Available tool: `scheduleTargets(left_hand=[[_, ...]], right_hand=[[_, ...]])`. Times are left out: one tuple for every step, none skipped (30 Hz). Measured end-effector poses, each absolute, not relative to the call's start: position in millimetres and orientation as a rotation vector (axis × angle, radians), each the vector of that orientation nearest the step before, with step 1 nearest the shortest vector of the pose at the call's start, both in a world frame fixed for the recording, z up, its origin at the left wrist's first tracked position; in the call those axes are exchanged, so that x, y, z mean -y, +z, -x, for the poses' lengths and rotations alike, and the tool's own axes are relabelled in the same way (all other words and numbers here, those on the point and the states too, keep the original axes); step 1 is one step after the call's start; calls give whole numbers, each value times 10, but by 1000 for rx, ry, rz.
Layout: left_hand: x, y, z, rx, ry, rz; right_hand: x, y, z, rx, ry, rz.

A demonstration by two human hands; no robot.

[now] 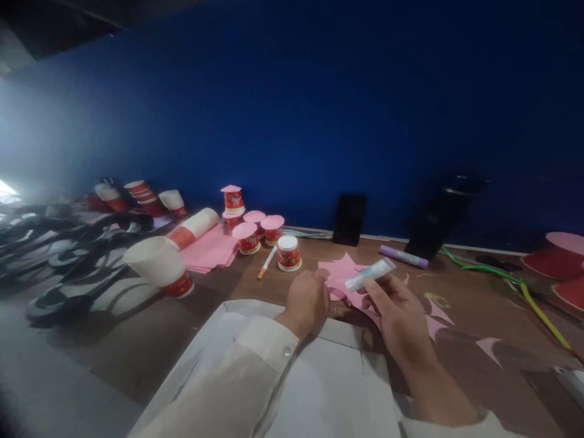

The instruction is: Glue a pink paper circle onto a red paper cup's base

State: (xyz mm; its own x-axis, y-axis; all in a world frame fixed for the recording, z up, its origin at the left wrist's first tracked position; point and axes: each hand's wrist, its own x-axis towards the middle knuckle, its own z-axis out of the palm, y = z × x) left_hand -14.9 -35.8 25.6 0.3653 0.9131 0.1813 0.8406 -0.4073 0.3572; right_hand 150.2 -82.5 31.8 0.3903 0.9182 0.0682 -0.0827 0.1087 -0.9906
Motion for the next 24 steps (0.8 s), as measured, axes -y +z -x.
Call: scheduleTargets(left_hand=[[355,239,151,-1555,581,-2433],[353,224,155,-1531,640,-2448],[352,211,159,-1512,692,-2458],[352,204,163,-1498,733,-2460],[353,201,168,-1492,762,-2452],[354,202,172,-1495,779,-2435],[355,207,177,-1502,784,-2412],[355,211,181,-1508,780,-2390],[354,215,185,-1512,770,-2372],[352,216,187,-1514,757,-2359],[349,215,189,-1517,736,-2348],[345,211,190,-1519,711,-2338],[340,207,190,-1522,683,-2330],[335,204,190,-1525,653,-2323],[329,203,190,-1526,618,-2321],[324,203,191,-1525,582,-2325],[318,205,192,-1521,552,-2332],[314,208,195,-1516,526,-2342],[310,210,199,-1512,502,-2352],[308,212,205,-1514,479,-2356],[307,212,210,-1520,460,-2357],[308,213,217,-1523,442,-2360],[311,214,223,-1523,426,-2365],[316,218,227,-1522,413,-2371]], right_hand=[[811,301,-1495,852,941,1207],[795,292,-1489,820,964,1199],[779,291,-1485,793,973,1195],[763,295,-1483,775,980,1173],[746,302,-1486,756,985,1138],[731,308,-1493,734,992,1094],[717,311,-1507,708,1000,1050],[706,309,-1524,684,1012,1017],[698,302,-1543,665,1028,1002],[696,292,-1562,657,1053,999],[698,282,-1578,664,1088,1004],[705,273,-1587,687,1135,1004],[716,268,-1589,719,1190,998],[730,270,-1583,754,1246,988],[746,280,-1568,789,1294,981],[763,297,-1547,824,1331,981],[778,321,-1523,858,1360,991],[792,347,-1497,892,1379,1008],[802,374,-1474,926,1387,1032],[809,398,-1458,959,1384,1056],[810,413,-1450,989,1364,1078],[807,419,-1453,1016,1318,1099],[799,413,-1468,1050,1250,1123],[787,395,-1493,1083,1168,1145]])
